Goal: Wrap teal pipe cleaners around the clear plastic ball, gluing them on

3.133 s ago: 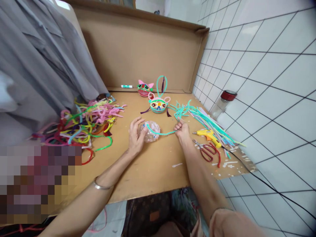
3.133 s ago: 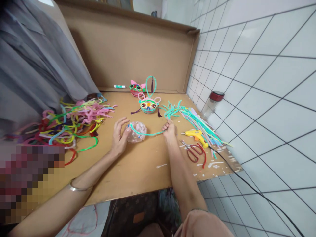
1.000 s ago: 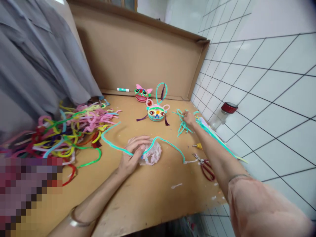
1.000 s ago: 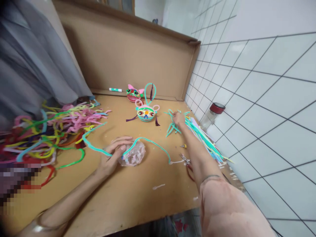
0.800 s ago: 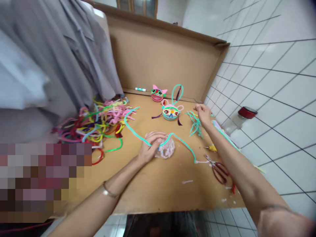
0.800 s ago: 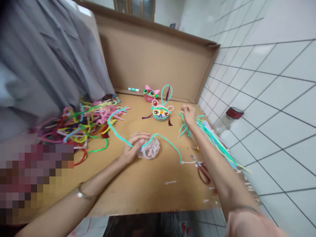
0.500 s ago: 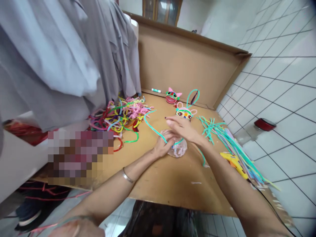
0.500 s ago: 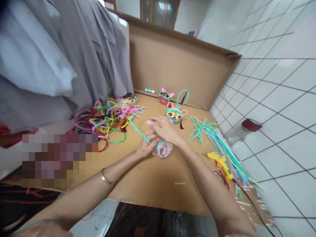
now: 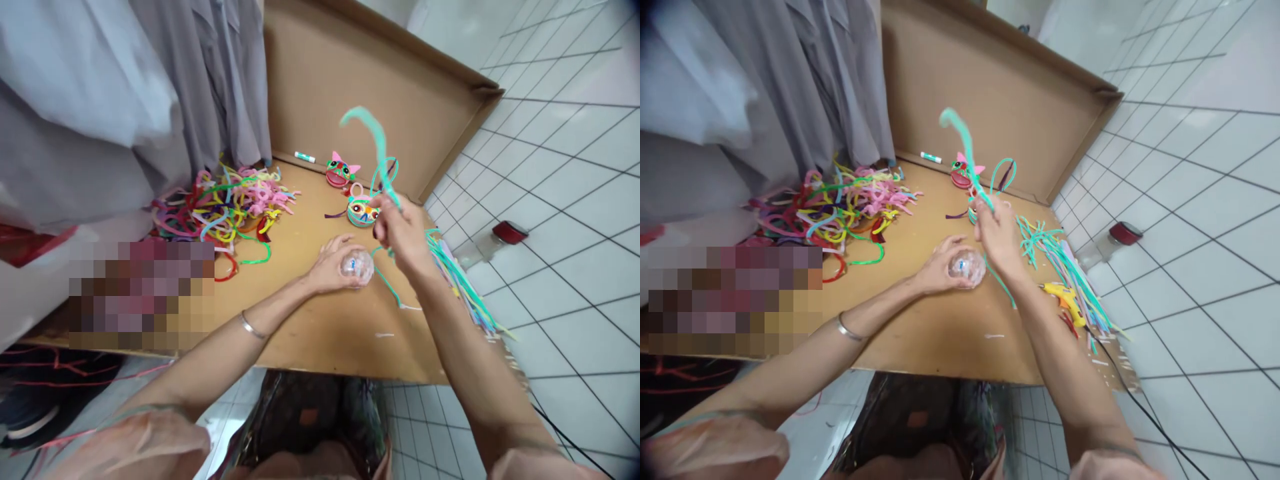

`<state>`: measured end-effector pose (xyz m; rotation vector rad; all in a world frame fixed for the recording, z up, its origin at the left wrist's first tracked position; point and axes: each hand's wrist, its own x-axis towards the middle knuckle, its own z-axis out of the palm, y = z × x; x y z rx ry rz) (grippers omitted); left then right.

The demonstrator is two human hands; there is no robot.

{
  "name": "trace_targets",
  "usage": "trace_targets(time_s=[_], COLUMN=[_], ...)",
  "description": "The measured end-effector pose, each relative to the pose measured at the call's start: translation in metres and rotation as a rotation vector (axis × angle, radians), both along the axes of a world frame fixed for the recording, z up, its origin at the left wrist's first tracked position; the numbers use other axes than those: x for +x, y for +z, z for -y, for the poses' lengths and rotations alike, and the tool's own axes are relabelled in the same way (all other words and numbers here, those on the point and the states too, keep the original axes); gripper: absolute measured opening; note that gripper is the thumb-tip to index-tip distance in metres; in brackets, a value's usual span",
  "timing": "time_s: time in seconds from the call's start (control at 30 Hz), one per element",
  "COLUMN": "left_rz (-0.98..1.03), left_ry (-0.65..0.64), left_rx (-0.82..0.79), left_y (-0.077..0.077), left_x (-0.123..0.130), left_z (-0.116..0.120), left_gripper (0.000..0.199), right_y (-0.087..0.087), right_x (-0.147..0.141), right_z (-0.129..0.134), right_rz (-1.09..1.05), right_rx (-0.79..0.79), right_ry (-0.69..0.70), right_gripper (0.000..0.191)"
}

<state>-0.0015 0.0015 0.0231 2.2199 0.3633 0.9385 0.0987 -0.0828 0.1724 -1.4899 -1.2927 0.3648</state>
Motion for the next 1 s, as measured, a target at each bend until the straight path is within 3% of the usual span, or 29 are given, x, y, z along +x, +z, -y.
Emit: trace_targets(time_s=[0.17,0.27,0.37,0.5,0.57,0.67,0.77,0.87,1.0], left_rz=[0.04,0.102,0.168,0.211,0.213,0.207,0.202,0.203,0.207], left_ry=[0.045,0.019,0.015,0.032,0.044,0.042,0.031,0.032,0.07], left_rx=[-0.026,-0.102,-0.196,-0.267,-0.281,-0.293,-0.296,-0.3,-0.317], left_y=[-0.002,-0.005,-0.011,-0.017,-0.017,-0.014,-0.011,-0.01,-0.009], left_x=[-0.001,0.001,0.004,0.006,0.005,0.003,0.002,0.001,-0.001], left_z=[-0.002,-0.007,-0.01,-0.013,-0.013,-0.012,-0.01,-0.008,-0.009], left_gripper=[0.072,0.077,0.079,0.072,0.07,0.068,0.066,0.063,0.064], right_y=[0.06,0.065,0.037,-0.033,-0.07,-0.109,-0.123,-0.12,-0.114], right_x=[-0.01,-0.016,-0.011,0.01,0.025,0.043,0.048,0.045,0.049], right_z=[0.088,0.132,0.147,0.125,0.109,0.091,0.076,0.052,0.012], right_rz=[-0.427,-0.565,-0.675,-0.669,-0.53,-0.012,0.312,0.35,0.43], right_rx=[-0.261,-0.331,-0.373,-0.471,-0.461,-0.276,-0.163,-0.133,-0.175], right_ry=[0.277,0.319,0.297,0.17,0.027,-0.265,-0.318,-0.268,-0.376], right_gripper=[0.037,0.038,0.039,0.046,0.052,0.06,0.068,0.058,0.048])
